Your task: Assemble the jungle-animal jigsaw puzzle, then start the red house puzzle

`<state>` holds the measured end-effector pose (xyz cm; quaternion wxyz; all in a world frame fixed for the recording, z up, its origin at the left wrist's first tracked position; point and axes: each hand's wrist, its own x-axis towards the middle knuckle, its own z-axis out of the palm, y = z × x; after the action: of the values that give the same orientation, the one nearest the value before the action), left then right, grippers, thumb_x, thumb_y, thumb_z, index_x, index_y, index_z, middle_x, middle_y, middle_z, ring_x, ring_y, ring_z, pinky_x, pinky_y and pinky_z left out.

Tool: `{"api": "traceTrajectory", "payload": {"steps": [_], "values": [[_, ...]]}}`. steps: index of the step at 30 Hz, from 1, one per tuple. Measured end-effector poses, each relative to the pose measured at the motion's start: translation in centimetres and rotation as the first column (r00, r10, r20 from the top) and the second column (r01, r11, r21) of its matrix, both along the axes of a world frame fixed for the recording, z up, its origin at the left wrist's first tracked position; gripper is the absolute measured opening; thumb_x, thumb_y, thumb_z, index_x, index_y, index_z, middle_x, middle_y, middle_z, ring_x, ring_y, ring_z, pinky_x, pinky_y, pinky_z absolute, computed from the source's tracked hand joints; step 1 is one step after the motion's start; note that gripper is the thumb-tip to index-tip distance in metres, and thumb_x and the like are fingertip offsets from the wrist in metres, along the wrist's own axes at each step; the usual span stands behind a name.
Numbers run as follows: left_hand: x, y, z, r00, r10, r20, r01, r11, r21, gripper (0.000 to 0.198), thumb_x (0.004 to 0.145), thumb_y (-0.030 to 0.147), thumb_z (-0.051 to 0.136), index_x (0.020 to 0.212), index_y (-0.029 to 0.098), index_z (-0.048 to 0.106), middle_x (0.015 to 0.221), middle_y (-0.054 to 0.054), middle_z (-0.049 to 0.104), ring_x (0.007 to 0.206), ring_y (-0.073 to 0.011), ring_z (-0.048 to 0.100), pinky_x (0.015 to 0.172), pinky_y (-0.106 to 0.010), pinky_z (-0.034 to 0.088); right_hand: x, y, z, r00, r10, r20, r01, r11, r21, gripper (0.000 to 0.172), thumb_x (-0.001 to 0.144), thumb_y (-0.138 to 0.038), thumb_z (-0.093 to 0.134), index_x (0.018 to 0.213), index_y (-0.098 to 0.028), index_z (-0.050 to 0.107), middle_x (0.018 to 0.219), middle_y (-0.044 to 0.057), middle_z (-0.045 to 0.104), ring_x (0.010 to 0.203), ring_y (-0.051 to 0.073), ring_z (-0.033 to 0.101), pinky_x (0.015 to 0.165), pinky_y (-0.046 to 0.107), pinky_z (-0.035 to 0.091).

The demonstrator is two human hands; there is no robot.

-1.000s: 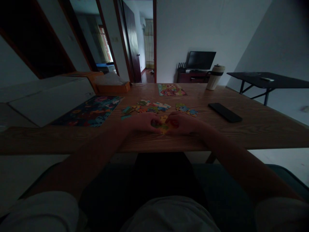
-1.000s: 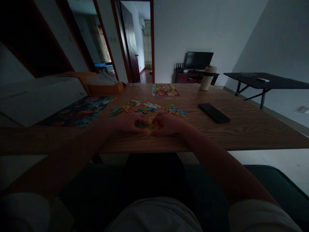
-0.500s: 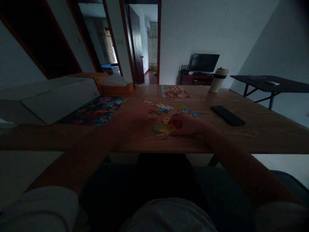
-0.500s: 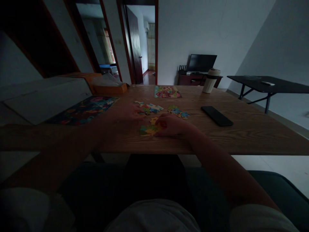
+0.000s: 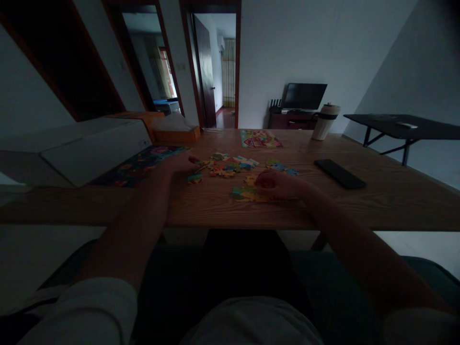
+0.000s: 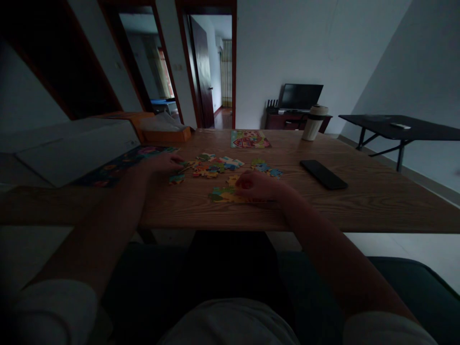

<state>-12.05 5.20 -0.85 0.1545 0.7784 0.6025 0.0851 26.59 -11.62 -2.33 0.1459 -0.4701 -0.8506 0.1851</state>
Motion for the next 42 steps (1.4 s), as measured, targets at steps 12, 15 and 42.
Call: {"api": "traceTrajectory", "payload": {"steps": [12, 15, 42], "values": [[0.9, -0.4, -0.2, 0.991, -0.005, 0.136, -0.001, 0.999, 0.047, 0.067, 0.073, 0.033, 0.085, 0.136, 0.018, 0.069, 0.128, -0.014, 0.074, 0.106, -0.0298, 0.074, 0.084, -0.033, 0.060, 0.0, 0.0, -0.2, 1.000, -0.023, -0.006, 0.023, 1.000, -0.003, 0.026, 0.095, -0.044, 0.073, 0.112, -0.025, 0.078, 0.124, 0.010, 0.075, 0.111, 0.029, 0.071, 0.103, 0.043, 0.055], [1.3, -0.8, 0.1, 0.971, -0.039, 0.237, 0.023, 0.997, 0.072, 0.058, 0.074, 0.030, 0.081, 0.130, 0.017, 0.072, 0.115, -0.011, 0.076, 0.097, -0.0275, 0.074, 0.080, -0.032, 0.059, -0.1, -0.1, -0.1, 0.999, -0.033, -0.008, 0.033, 0.999, -0.010, 0.025, 0.096, -0.042, 0.072, 0.113, -0.024, 0.078, 0.123, 0.010, 0.075, 0.109, 0.028, 0.072, 0.100, 0.041, 0.056], [6.0, -5.4, 1.3, 0.857, -0.401, 0.323, 0.470, 0.866, -0.172, 0.042, 0.074, 0.043, 0.082, 0.112, 0.024, 0.081, 0.106, -0.006, 0.078, 0.097, -0.0249, 0.071, 0.081, -0.033, 0.054, -0.1, 0.0, -0.1, 1.000, -0.022, -0.012, 0.022, 1.000, -0.016, 0.024, 0.097, -0.040, 0.070, 0.112, -0.023, 0.077, 0.122, 0.010, 0.076, 0.106, 0.027, 0.072, 0.097, 0.043, 0.058]]}}
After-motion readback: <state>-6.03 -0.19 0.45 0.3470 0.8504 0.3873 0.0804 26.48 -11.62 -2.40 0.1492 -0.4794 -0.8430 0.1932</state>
